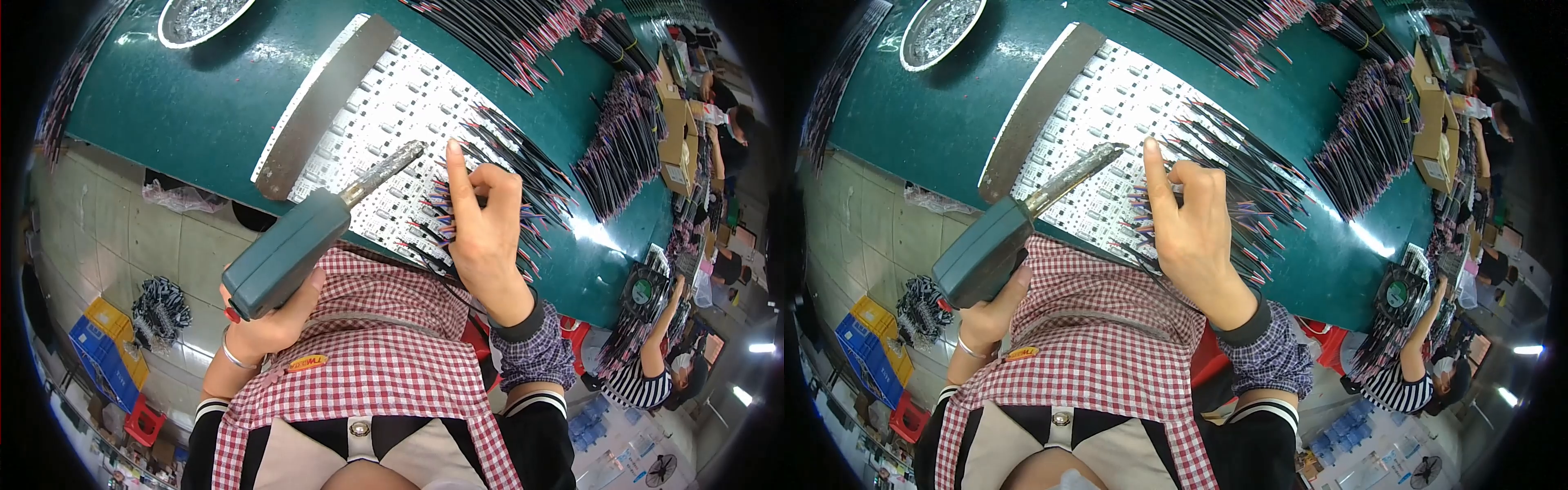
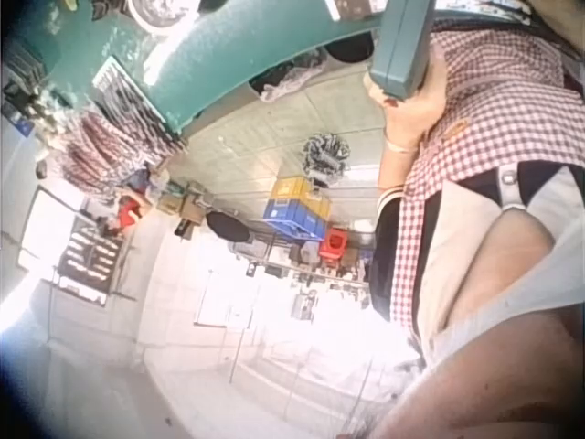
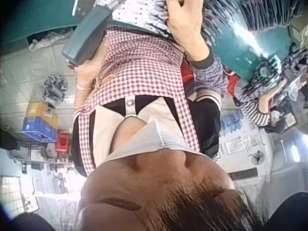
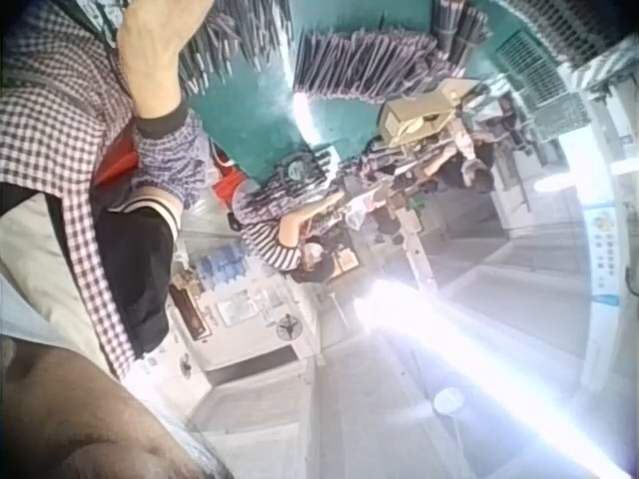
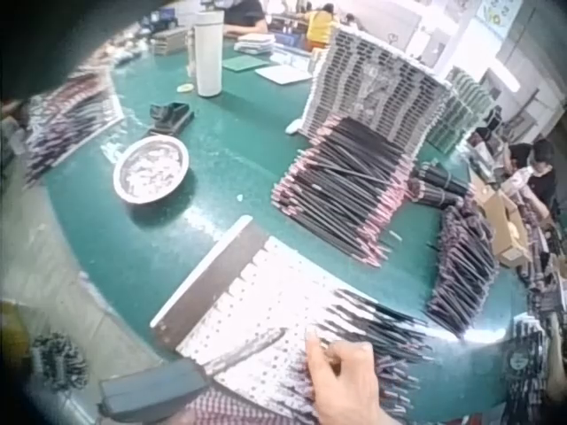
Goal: The person solders electrical wires onto a circuit board panel using a soldering tool, positioning and attaching the wires to the board contacts.
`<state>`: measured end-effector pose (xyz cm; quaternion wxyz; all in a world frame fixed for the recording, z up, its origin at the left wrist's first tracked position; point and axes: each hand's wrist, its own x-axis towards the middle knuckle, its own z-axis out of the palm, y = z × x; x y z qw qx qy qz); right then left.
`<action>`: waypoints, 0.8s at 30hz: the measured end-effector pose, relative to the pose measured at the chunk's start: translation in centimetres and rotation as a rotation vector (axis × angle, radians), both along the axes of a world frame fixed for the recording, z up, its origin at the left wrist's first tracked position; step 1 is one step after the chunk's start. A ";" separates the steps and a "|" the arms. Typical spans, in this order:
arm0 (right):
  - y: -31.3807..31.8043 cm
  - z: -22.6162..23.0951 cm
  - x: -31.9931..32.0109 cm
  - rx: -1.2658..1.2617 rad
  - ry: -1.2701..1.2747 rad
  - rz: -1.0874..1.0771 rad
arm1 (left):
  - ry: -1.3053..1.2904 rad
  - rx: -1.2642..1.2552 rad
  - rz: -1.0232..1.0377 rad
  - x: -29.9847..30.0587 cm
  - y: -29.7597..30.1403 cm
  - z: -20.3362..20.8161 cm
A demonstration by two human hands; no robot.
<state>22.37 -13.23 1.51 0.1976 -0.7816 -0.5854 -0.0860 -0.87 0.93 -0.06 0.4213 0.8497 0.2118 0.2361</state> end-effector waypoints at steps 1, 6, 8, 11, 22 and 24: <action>0.0 0.0 -0.2 -0.061 0.021 -0.011 | -0.006 0.028 -0.016 0.0 0.1 0.0; -0.7 -0.4 -0.6 -0.042 0.188 0.028 | 0.002 -0.206 0.026 0.0 -0.1 0.1; -0.5 -0.4 -0.6 -0.016 0.167 0.010 | -0.002 -0.211 0.012 0.1 0.1 0.1; -0.3 -0.5 -0.4 0.019 0.125 0.013 | -0.020 -0.138 -0.053 0.3 0.3 0.2; 0.3 -0.3 -0.5 0.016 0.083 0.034 | 0.072 -0.300 -0.075 0.8 0.5 1.1; 0.3 -0.3 -0.4 0.011 0.081 0.038 | 0.064 -0.305 -0.087 0.8 0.5 1.1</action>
